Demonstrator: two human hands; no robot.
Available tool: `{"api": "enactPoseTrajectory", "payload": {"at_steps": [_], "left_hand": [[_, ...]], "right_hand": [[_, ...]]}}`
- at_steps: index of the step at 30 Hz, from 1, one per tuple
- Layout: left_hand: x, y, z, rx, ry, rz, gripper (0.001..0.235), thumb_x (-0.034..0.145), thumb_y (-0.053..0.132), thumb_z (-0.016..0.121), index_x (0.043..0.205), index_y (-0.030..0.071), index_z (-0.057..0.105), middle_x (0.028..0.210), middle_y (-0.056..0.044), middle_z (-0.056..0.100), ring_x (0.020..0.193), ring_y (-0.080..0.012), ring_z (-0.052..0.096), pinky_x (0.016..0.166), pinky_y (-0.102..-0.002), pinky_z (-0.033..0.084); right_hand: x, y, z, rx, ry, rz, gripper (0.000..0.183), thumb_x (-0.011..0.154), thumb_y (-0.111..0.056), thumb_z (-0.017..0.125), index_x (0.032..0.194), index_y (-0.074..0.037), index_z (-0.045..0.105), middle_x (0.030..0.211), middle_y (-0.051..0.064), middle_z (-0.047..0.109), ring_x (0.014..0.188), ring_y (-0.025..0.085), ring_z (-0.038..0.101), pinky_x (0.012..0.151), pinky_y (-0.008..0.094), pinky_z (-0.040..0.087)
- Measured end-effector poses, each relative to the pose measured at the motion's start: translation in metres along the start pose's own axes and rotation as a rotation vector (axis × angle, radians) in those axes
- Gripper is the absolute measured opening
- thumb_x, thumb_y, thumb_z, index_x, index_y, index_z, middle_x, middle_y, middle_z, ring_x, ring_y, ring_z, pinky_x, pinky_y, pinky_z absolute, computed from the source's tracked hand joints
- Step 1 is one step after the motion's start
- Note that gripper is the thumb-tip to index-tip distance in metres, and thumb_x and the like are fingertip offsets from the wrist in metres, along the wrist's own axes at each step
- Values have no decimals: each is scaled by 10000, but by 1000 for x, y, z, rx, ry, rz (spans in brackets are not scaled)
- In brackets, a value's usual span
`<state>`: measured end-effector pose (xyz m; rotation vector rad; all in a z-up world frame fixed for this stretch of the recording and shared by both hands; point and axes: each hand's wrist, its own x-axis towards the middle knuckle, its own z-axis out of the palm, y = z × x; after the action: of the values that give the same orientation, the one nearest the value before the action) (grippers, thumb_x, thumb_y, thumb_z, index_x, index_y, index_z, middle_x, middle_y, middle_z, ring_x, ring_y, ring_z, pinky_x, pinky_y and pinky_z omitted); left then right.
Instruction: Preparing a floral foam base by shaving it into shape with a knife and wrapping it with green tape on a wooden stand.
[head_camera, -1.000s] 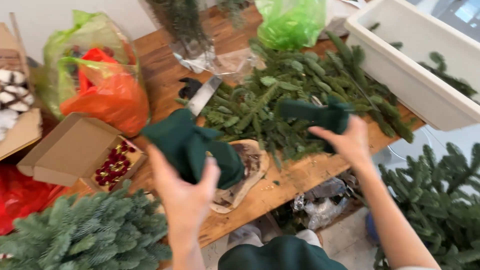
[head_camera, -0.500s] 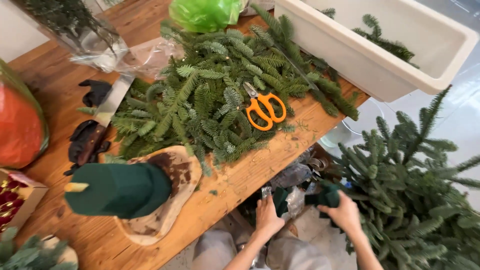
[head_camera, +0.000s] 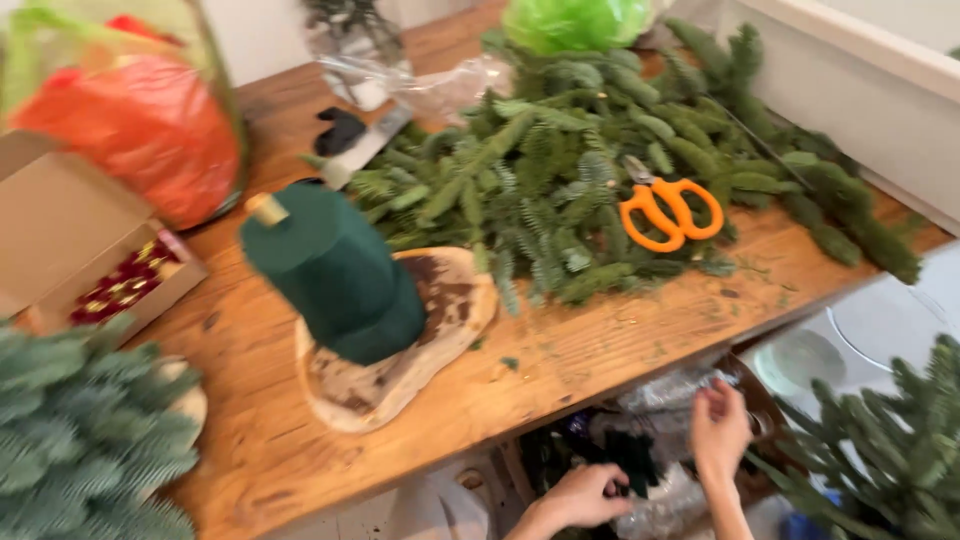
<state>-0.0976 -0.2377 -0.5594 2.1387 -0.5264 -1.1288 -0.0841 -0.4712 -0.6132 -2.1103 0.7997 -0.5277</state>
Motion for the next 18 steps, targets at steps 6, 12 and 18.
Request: {"api": "enactPoseTrajectory", "payload": {"at_steps": [6,12,18], "left_hand": [[-219,57,-104,-365,-7,88,276,960,340,610,1178,183,670,1117,49,680,1047,-60,612,954,-212,443],[-285,-6,-143,-252,1187,79,106,856,256,693,870,163,742,927,43,765,912,-136,692,880,-297,500],[-238,-48,-156,321,1374,-3,405,809,379,775,1106,126,667,1284,-71,583,1253,-266,502,1032,-460,402]], "right_hand": [[-81,-172,-44,480,230,-355,94,1058,-2,582,1119,-13,653,945,92,667,889,170,620,849,289,470],[-127,-267,-13,298,-326,-896,195,913,-129,657,1089,-102,735,1014,38,773,925,184,713,883,345,530],[-118,-289,25,-161,-452,-1249,392,1009,-312,474,1345,-178,625,1303,0,662,1183,254,533,955,437,343]]}}
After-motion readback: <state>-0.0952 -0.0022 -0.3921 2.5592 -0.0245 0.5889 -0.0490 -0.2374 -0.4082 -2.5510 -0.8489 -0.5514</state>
